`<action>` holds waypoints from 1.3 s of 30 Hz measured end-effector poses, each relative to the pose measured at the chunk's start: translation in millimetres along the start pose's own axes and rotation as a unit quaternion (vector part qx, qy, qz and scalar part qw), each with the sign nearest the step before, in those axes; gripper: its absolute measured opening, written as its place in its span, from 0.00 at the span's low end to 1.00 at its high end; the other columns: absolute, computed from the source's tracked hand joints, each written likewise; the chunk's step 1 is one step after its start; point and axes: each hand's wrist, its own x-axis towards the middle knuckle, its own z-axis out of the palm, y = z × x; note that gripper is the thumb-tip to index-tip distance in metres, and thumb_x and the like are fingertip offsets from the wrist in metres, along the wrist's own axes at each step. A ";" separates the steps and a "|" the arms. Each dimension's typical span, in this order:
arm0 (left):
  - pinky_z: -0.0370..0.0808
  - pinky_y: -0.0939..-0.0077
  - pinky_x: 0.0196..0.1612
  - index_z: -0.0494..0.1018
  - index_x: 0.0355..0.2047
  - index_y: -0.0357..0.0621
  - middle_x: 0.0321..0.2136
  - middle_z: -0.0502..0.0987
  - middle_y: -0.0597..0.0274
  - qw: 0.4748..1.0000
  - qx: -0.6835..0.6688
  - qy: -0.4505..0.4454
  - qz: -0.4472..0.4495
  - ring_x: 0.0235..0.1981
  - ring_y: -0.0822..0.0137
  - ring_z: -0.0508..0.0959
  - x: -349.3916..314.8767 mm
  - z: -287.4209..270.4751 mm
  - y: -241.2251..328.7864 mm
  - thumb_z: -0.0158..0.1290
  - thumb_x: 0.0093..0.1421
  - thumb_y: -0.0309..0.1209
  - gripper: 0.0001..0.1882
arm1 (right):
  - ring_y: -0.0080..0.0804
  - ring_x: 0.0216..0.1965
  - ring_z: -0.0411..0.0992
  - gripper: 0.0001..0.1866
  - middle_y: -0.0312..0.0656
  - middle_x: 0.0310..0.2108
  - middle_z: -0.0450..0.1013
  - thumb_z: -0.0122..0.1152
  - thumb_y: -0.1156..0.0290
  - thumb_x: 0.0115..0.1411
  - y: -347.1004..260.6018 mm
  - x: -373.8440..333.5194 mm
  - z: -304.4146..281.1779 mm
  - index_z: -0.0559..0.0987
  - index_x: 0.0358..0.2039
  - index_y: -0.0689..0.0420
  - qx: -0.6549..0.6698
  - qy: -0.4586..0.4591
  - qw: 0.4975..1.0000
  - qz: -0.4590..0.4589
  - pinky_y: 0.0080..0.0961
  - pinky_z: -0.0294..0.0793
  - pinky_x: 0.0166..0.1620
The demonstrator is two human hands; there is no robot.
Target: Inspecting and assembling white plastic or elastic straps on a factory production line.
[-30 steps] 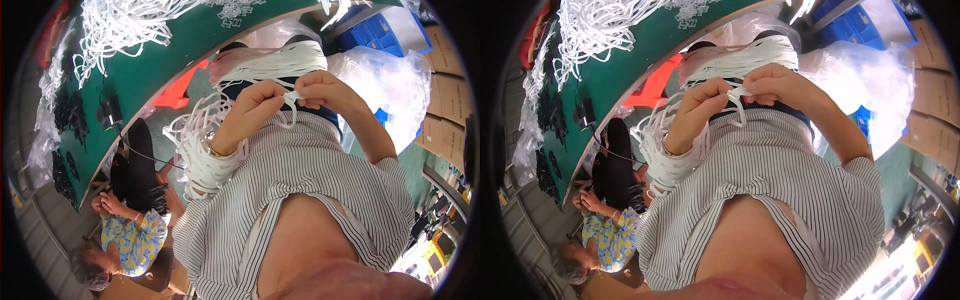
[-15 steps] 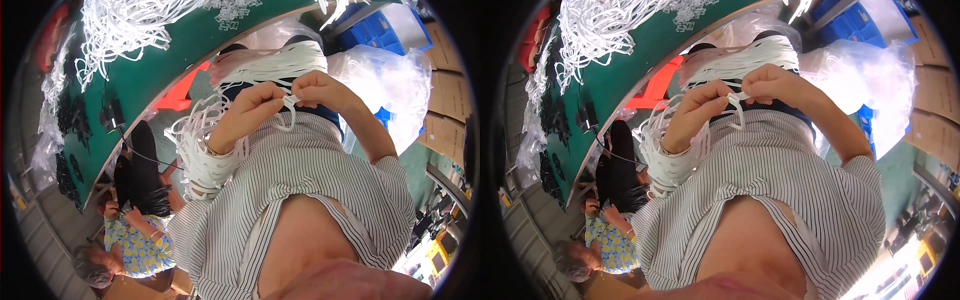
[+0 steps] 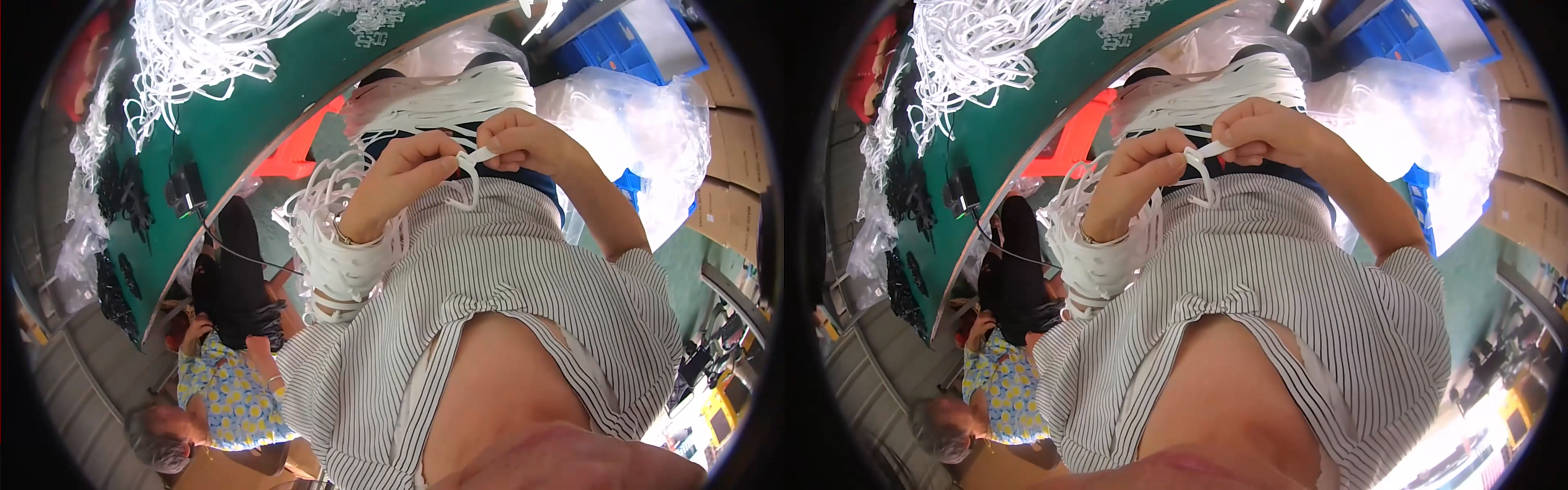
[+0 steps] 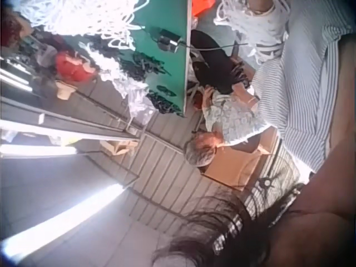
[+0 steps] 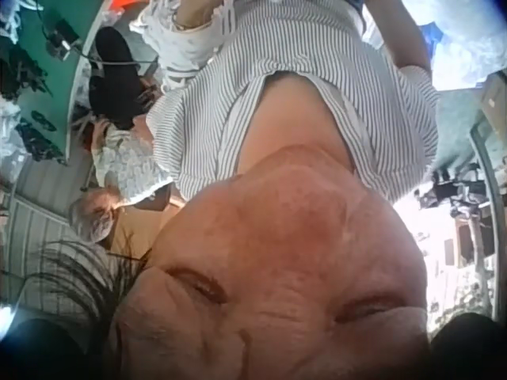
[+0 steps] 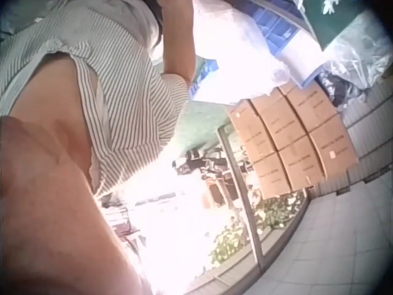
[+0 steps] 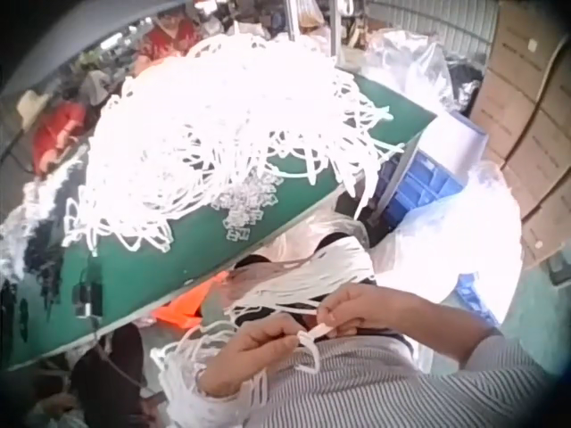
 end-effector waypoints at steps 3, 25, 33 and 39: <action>0.63 0.89 0.33 0.72 0.36 0.35 0.29 0.70 0.73 1.000 0.004 -0.008 0.005 0.30 0.84 0.66 0.6 -0.4 -0.6 0.47 0.60 0.25 0.07 | 0.13 0.12 0.53 0.11 0.30 0.12 0.61 0.54 0.68 0.54 0.2 0.3 2.3 0.74 0.21 0.64 0.006 -0.010 1.000 -0.001 0.12 0.55 0.20; 0.67 0.84 0.27 0.73 0.35 0.32 0.25 0.74 0.67 0.931 0.286 0.178 0.140 0.25 0.79 0.69 13.1 5.4 -24.5 0.51 0.58 0.26 0.08 | 0.40 0.35 0.69 0.05 0.41 0.32 0.70 0.58 0.75 0.50 -18.7 -5.3 52.5 0.72 0.28 0.59 -0.632 0.179 0.595 -0.463 0.29 0.66 0.42; 0.64 0.89 0.31 0.73 0.36 0.34 0.27 0.73 0.71 0.989 0.004 0.149 0.022 0.28 0.83 0.69 -18.9 -6.3 3.7 0.50 0.58 0.26 0.08 | 0.18 0.35 0.64 0.10 0.35 0.37 0.72 0.51 0.63 0.60 3.3 41.3 -12.1 0.70 0.30 0.58 -0.233 -0.003 0.969 -0.078 0.16 0.62 0.41; 0.62 0.88 0.29 0.75 0.33 0.35 0.24 0.72 0.72 0.979 0.034 0.199 0.002 0.26 0.83 0.67 -34.9 -12.7 3.5 0.52 0.58 0.30 0.09 | 0.17 0.30 0.64 0.09 0.33 0.28 0.70 0.53 0.67 0.59 -13.4 37.0 1.3 0.72 0.31 0.60 -0.223 -0.033 0.966 -0.126 0.14 0.63 0.35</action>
